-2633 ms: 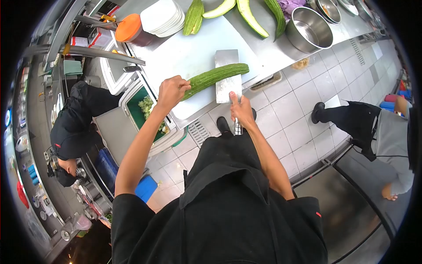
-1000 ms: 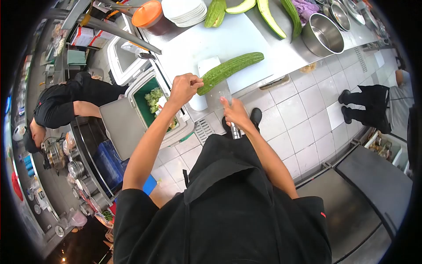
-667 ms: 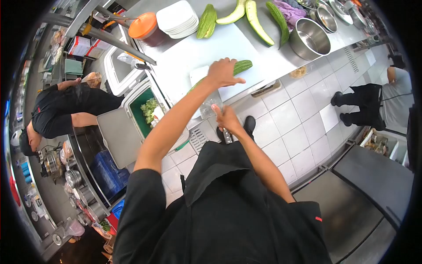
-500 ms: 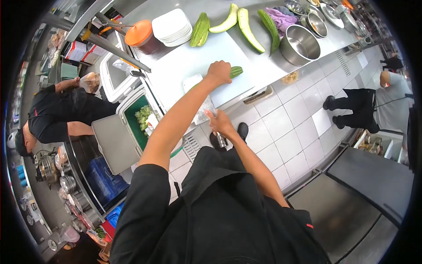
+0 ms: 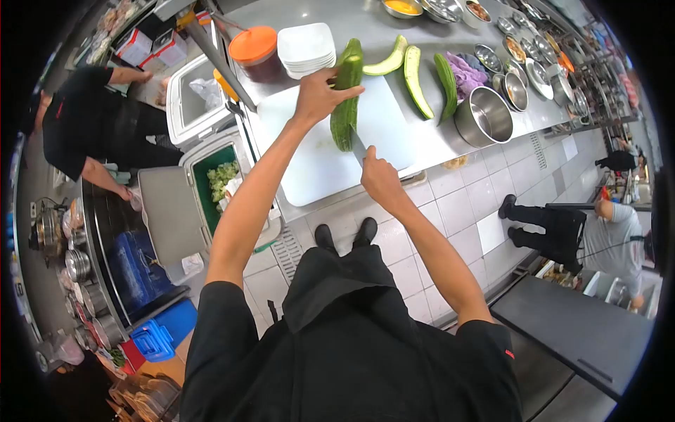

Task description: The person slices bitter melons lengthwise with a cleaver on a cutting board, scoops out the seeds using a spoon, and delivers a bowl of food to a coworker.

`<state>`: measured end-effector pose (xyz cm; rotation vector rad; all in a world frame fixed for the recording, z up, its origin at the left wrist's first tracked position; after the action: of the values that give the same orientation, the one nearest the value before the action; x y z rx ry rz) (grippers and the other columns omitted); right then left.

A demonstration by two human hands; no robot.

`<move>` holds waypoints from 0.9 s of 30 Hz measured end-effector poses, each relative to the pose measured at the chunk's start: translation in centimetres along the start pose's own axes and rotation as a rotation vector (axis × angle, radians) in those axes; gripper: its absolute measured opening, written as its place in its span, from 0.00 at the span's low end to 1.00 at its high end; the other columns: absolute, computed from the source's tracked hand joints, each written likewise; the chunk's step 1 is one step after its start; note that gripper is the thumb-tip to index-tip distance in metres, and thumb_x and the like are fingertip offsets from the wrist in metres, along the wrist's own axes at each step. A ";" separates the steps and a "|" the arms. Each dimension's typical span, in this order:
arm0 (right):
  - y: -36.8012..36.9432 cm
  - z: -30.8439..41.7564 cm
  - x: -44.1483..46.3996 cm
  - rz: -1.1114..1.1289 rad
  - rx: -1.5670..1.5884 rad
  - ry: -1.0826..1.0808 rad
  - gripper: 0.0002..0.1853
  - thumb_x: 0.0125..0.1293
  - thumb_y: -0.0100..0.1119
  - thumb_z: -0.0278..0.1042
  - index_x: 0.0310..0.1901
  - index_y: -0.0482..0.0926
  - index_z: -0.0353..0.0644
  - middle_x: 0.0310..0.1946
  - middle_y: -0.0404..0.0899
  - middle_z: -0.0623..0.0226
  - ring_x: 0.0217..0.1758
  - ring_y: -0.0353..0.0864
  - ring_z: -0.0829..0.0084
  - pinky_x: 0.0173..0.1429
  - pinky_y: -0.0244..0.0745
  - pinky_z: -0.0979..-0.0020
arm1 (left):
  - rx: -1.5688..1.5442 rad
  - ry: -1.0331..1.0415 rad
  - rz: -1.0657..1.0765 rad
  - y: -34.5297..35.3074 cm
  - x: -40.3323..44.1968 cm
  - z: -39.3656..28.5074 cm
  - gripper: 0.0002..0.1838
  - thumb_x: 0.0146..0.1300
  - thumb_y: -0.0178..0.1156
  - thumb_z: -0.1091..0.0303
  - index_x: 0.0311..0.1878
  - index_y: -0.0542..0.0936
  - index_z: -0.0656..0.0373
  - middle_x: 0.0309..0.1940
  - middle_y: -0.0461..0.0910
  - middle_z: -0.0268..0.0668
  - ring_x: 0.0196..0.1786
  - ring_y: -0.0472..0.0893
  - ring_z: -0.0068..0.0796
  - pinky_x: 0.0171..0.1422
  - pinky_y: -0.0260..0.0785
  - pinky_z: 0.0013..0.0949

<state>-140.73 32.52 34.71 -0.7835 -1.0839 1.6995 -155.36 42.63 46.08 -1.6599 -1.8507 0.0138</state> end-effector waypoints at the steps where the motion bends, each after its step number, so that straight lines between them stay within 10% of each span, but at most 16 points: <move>1: 0.2 -0.3 -0.4 -0.002 -0.002 0.023 0.10 0.62 0.47 0.23 0.42 0.60 0.32 0.20 0.77 0.42 0.25 0.80 0.42 0.31 0.77 0.48 | -0.008 -0.018 -0.007 0.2 -0.1 0.4 0.27 0.49 0.74 0.52 0.45 0.84 0.64 0.32 0.86 0.36 0.35 0.84 0.24 0.41 0.75 0.28; 14: 0.3 -2.9 1.5 -0.012 0.091 0.003 0.11 0.69 0.46 0.31 0.43 0.59 0.31 0.18 0.74 0.40 0.24 0.77 0.37 0.28 0.72 0.44 | 0.232 -0.137 0.139 3.1 2.9 0.6 0.29 0.45 0.72 0.45 0.42 0.85 0.62 0.25 0.83 0.44 0.29 0.83 0.38 0.38 0.74 0.36; 27: 4.8 -1.3 -0.6 0.114 0.090 -0.098 0.10 0.64 0.46 0.26 0.45 0.62 0.36 0.22 0.80 0.47 0.25 0.81 0.45 0.28 0.77 0.51 | 0.284 -0.224 0.119 3.7 3.2 2.8 0.27 0.45 0.74 0.46 0.41 0.86 0.59 0.22 0.83 0.40 0.24 0.82 0.27 0.34 0.73 0.32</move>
<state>-141.16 31.55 29.85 -0.7228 -1.0377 1.8869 -153.34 47.34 43.80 -1.6151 -1.8079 0.5084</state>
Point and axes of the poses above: each hand's wrist, its own x-axis towards the middle knuckle, its own y-axis out of the palm, z = x × y, the point moved 10 cm from there along x, towards the middle knuckle
